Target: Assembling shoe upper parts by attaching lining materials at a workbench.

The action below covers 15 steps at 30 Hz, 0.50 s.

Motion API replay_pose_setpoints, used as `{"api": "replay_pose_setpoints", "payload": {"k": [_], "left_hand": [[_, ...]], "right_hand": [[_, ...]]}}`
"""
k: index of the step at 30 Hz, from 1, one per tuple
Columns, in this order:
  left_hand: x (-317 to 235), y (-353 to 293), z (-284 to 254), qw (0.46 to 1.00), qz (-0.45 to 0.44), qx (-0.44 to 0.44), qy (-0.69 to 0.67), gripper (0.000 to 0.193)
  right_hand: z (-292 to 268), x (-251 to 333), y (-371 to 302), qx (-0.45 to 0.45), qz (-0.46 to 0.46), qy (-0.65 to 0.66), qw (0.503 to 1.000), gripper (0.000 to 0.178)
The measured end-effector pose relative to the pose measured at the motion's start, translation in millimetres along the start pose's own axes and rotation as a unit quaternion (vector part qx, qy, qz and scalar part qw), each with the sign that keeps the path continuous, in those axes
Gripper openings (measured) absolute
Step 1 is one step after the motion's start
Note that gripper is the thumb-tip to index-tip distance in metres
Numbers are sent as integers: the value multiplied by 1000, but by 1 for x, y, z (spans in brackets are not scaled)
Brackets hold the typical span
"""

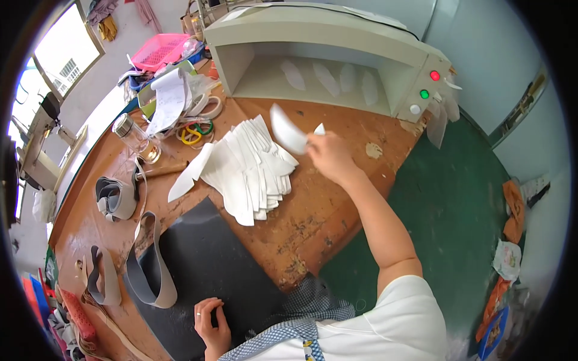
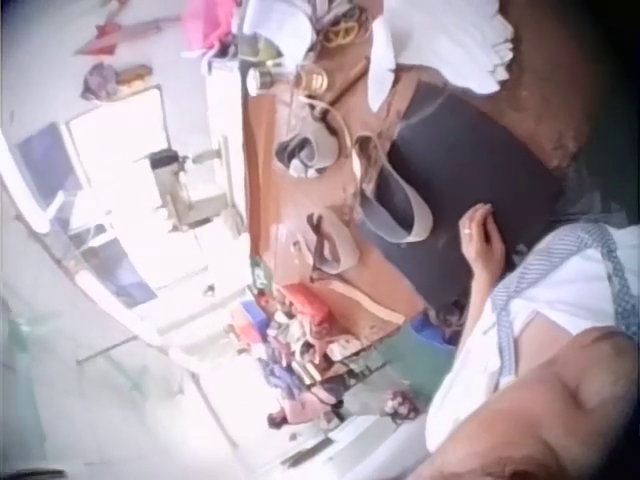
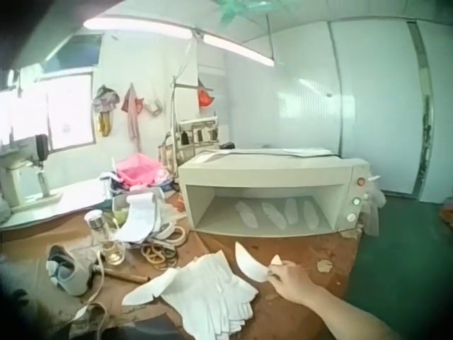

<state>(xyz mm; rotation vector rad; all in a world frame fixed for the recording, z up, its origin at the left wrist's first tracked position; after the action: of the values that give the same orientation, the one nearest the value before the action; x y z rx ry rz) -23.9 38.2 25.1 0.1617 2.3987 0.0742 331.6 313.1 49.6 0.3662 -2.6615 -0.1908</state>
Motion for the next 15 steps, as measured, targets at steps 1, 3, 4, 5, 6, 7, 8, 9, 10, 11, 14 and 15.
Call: {"api": "replay_pose_setpoints", "payload": {"k": [1,3,4,5,6,7,8,9,10,11,14,15], "left_hand": [[-10,4,-2,1000,7,-14,25,22],[-10,7,-7,999,33,-30,29,20],[-9,8,-10,997,65,-38,26,19],[-6,6,-11,998,54,-27,18,19],[-3,7,-11,998,55,-34,17,19],[1,5,-11,998,47,-30,13,20],[2,4,-11,999,37,-26,10,20],[0,6,-10,999,32,-24,12,21],[-1,7,-10,999,22,-33,17,21],[-2,8,-8,999,21,-26,18,20],[3,9,-5,999,7,-24,23,20],[3,10,-3,1000,11,-22,13,21]], "right_hand": [[-16,-1,5,-95,-19,29,995,16],[-35,13,27,-53,2,62,997,16],[-43,18,38,-11,33,88,996,17],[-29,10,60,24,-20,101,994,21],[-13,-2,83,-17,-106,124,986,22],[4,-9,109,21,-63,140,988,22],[20,-14,134,61,-21,154,986,23],[32,-23,158,44,-14,161,986,24],[45,-38,183,28,-6,169,985,25],[57,-59,210,3,-19,131,991,24],[68,-84,293,-32,17,136,990,28],[50,-101,317,-68,30,84,994,37]]}}
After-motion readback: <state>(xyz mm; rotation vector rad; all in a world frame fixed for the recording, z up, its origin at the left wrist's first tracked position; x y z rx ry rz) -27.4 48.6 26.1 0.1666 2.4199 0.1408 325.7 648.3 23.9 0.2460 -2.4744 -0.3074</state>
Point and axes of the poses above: each hand's wrist, its own y-axis towards the middle knuckle, its own z-axis out of the palm, x = y × z, the point moved 4 cm from there along y, towards the middle knuckle, and after that the axes turned 15 degrees about x, right-handed, at the moved point
